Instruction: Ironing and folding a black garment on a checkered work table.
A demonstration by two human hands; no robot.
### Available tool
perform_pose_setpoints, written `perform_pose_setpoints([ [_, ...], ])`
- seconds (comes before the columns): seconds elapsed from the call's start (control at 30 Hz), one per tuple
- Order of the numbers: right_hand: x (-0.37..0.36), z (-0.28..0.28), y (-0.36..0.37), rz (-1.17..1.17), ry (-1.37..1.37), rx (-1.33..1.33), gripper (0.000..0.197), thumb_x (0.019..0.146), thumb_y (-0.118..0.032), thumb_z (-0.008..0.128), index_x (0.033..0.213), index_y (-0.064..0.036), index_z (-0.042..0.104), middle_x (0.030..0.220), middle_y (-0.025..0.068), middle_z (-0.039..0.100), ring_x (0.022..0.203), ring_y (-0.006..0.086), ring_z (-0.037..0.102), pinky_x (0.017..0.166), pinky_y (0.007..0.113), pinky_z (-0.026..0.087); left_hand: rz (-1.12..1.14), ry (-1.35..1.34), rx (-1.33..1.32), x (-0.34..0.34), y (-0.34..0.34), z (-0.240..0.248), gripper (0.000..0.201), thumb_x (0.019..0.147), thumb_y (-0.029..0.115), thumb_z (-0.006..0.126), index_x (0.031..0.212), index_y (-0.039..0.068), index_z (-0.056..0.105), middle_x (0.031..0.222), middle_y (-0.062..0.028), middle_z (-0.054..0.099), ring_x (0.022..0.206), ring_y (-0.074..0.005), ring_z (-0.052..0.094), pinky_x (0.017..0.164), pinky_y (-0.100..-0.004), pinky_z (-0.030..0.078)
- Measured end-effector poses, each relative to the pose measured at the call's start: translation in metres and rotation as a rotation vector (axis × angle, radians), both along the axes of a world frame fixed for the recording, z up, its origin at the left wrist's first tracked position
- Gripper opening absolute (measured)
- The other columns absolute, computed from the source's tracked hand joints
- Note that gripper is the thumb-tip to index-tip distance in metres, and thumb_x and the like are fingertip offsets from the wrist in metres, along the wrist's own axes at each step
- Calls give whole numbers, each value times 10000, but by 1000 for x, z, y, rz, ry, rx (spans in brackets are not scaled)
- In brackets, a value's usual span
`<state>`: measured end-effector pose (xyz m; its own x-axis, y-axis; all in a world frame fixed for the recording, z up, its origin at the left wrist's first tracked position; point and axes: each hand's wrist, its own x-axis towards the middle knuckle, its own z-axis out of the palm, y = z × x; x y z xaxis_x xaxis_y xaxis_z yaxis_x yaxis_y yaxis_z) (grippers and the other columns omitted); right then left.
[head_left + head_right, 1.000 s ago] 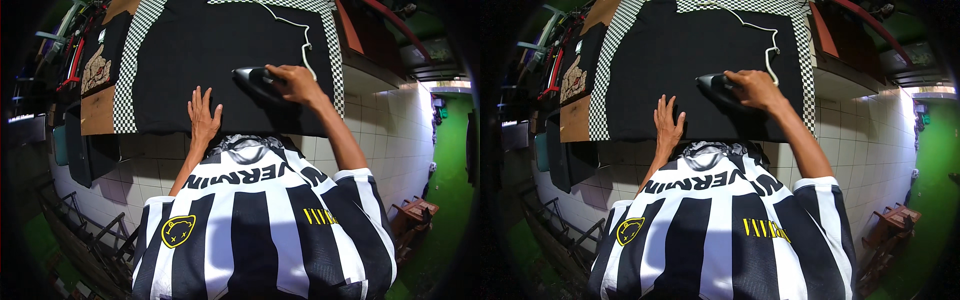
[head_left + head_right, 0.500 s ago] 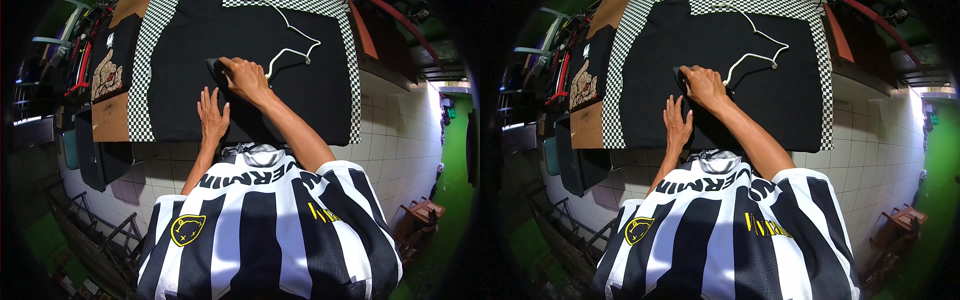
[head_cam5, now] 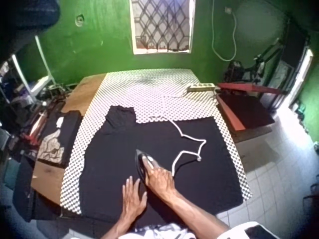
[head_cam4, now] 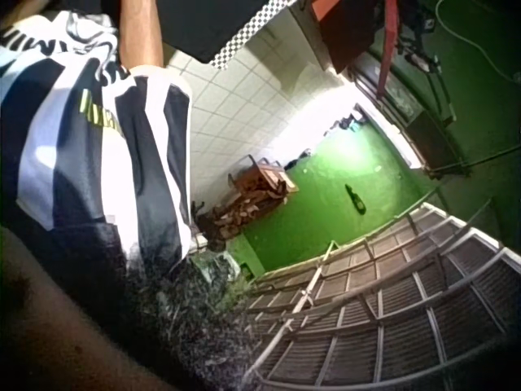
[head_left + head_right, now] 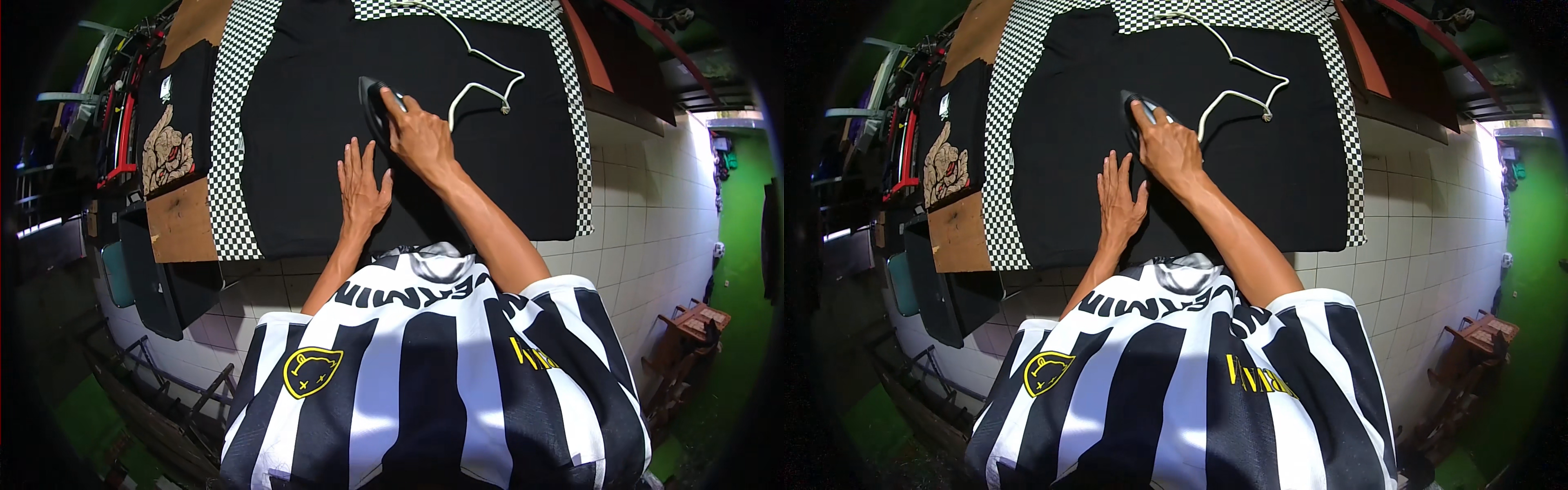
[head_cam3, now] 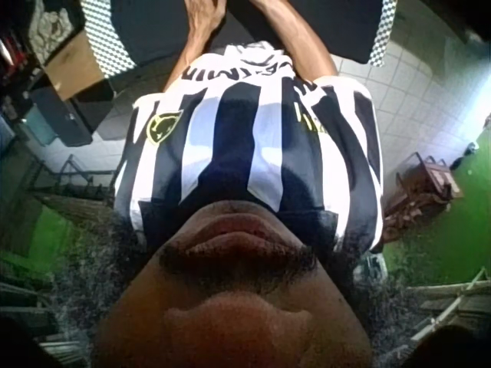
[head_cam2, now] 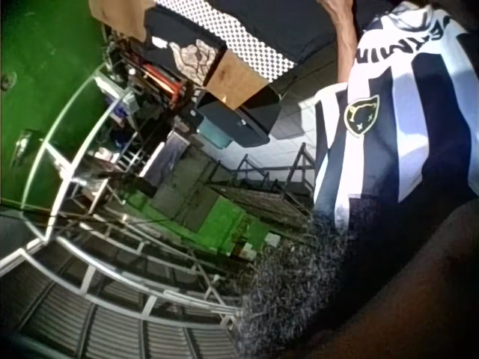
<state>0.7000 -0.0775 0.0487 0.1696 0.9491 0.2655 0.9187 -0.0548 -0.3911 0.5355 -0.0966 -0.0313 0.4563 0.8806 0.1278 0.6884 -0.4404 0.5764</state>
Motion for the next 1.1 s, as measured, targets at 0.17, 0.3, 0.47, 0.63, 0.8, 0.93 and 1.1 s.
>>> perform_pose_setpoints([
  [0.17, 25, -2, -7, -136, -9, 5, 474, 944, -181, 621, 1412, -164, 548, 1060, 163, 681, 725, 406, 705, 614, 486, 585, -35, 89, 46, 1, 9, -6, 632, 1005, 373, 536, 1537, 67, 387, 1629, -247, 250, 1520, -403, 217, 1230, -544, 142],
  [0.3, 64, -5, -22, -197, -66, 36, 476, 947, -182, 617, 1418, -174, 543, 1027, 154, 682, 716, 395, 699, 619, 480, 579, -53, 131, 85, 10, 5, -8, 635, 1006, 394, 528, 1534, 66, 398, 1627, -252, 255, 1520, -403, 220, 1227, -552, 143],
  [0.47, 112, -7, -37, -237, -131, 20, 468, 952, -187, 610, 1415, -179, 549, 1008, 143, 684, 714, 380, 698, 618, 481, 575, -45, 155, 91, 13, 5, -10, 640, 1007, 422, 520, 1536, 81, 402, 1629, -252, 250, 1522, -400, 218, 1223, -564, 142],
  [0.63, 169, 7, -44, -273, -135, 2, 478, 941, -175, 625, 1414, -202, 560, 1009, 123, 700, 744, 385, 698, 636, 492, 572, -12, 155, 56, 25, 16, 6, 642, 1013, 430, 516, 1539, 83, 395, 1636, -250, 230, 1528, -395, 202, 1223, -571, 134],
  [0.8, 235, 11, -77, -289, -180, -8, 476, 947, -198, 629, 1418, -213, 563, 1084, 129, 711, 785, 393, 708, 666, 492, 580, 40, 128, 23, 65, -10, 12, 639, 1014, 422, 523, 1537, 79, 395, 1640, -251, 217, 1532, -403, 183, 1222, -584, 116],
  [0.93, 281, 2, -92, -270, -210, -39, 487, 954, -211, 620, 1435, -222, 552, 1068, 116, 706, 784, 387, 702, 680, 486, 575, 39, 117, 17, 86, -19, 7, 633, 1009, 404, 535, 1533, 75, 399, 1640, -254, 214, 1530, -410, 185, 1220, -589, 115],
  [1.1, 294, 7, -55, -256, -184, -66, 483, 960, -232, 605, 1439, -253, 547, 1080, 119, 715, 848, 401, 699, 727, 508, 572, 49, 127, 19, 77, 10, 11, 631, 1009, 396, 536, 1533, 74, 398, 1640, -252, 216, 1528, -413, 188, 1219, -593, 118],
])
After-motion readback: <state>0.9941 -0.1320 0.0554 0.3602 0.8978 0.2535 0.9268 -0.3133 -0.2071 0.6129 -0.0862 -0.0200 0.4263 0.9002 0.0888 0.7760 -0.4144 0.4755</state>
